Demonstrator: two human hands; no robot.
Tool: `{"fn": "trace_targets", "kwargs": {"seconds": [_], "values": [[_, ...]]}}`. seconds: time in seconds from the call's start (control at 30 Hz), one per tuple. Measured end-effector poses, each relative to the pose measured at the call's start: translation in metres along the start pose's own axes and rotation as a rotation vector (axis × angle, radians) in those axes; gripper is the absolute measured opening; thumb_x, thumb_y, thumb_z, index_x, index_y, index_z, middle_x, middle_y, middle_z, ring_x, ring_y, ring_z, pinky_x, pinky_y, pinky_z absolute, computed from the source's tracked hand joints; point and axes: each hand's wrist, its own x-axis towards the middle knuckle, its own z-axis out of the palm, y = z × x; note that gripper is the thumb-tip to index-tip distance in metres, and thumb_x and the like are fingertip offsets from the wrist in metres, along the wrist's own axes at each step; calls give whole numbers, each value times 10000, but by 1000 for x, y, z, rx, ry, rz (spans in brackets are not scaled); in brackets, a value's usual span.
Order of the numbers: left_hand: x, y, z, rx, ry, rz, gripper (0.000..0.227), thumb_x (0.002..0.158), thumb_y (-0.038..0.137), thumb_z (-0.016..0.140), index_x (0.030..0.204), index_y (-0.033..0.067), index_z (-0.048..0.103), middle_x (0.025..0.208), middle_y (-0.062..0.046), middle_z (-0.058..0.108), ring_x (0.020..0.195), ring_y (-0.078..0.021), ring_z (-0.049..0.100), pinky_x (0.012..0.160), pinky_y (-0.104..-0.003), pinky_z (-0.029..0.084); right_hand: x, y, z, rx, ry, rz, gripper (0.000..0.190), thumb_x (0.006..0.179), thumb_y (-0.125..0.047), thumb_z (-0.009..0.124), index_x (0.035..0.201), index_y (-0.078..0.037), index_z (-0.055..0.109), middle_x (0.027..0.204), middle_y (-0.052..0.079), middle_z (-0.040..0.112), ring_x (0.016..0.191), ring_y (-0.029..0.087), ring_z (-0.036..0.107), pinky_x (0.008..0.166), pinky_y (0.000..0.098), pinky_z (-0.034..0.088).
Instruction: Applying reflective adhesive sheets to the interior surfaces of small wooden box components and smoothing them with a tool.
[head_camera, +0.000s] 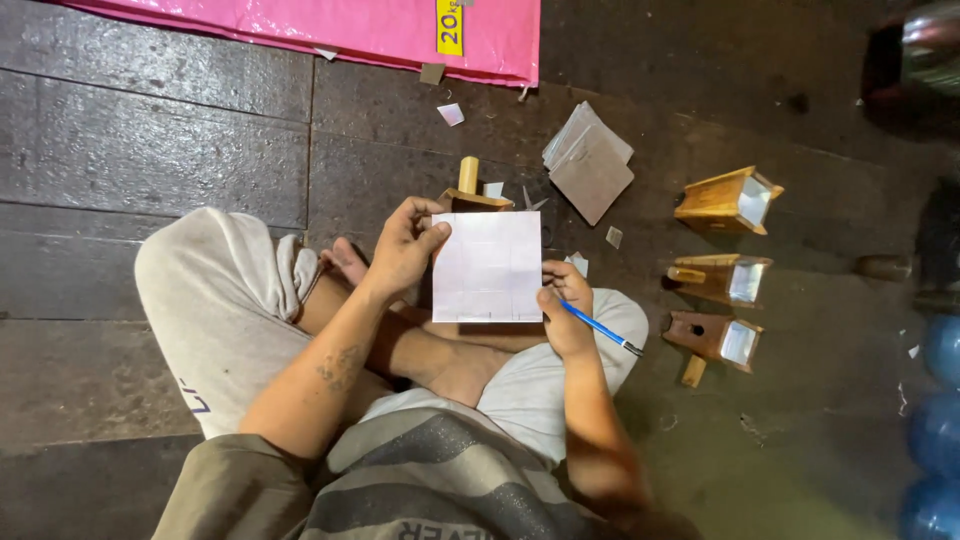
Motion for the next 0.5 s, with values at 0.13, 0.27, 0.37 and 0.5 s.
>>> {"fn": "trace_targets", "kwargs": {"seconds": [0.13, 0.27, 0.37, 0.5], "values": [[-5, 8, 0, -15, -1, 54, 258, 945, 77, 696, 1187, 29, 625, 784, -94, 643, 611, -141, 626, 573, -301, 518, -1, -24, 13, 1, -8, 9, 332, 915, -59, 739, 1203, 28, 598, 900, 126, 725, 763, 117, 680, 681, 259, 564], [-12, 13, 5, -75, 9, 76, 251, 943, 46, 693, 1182, 33, 618, 780, -108, 638, 551, -156, 627, 505, -284, 520, -3, -10, 11, 117, 7, -21, 325, 927, -46, 706, 1222, 18, 585, 881, 114, 720, 769, 121, 688, 708, 255, 559], [-9, 9, 5, -115, 46, 119, 254, 947, 42, 693, 1187, 34, 610, 793, -102, 624, 560, -143, 615, 508, -271, 517, -6, -26, 30, 322, 1, -3, 388, 932, -155, 717, 1254, -1, 566, 960, 119, 737, 852, 140, 707, 778, 286, 573], [-15, 17, 10, -25, 71, 144, 259, 924, 63, 734, 1160, 37, 631, 835, -87, 591, 587, -126, 617, 490, -263, 523, -11, -29, 41, 355, 86, -19, 470, 860, -99, 784, 1267, -30, 558, 1024, 100, 729, 913, 146, 696, 847, 306, 569]]}}
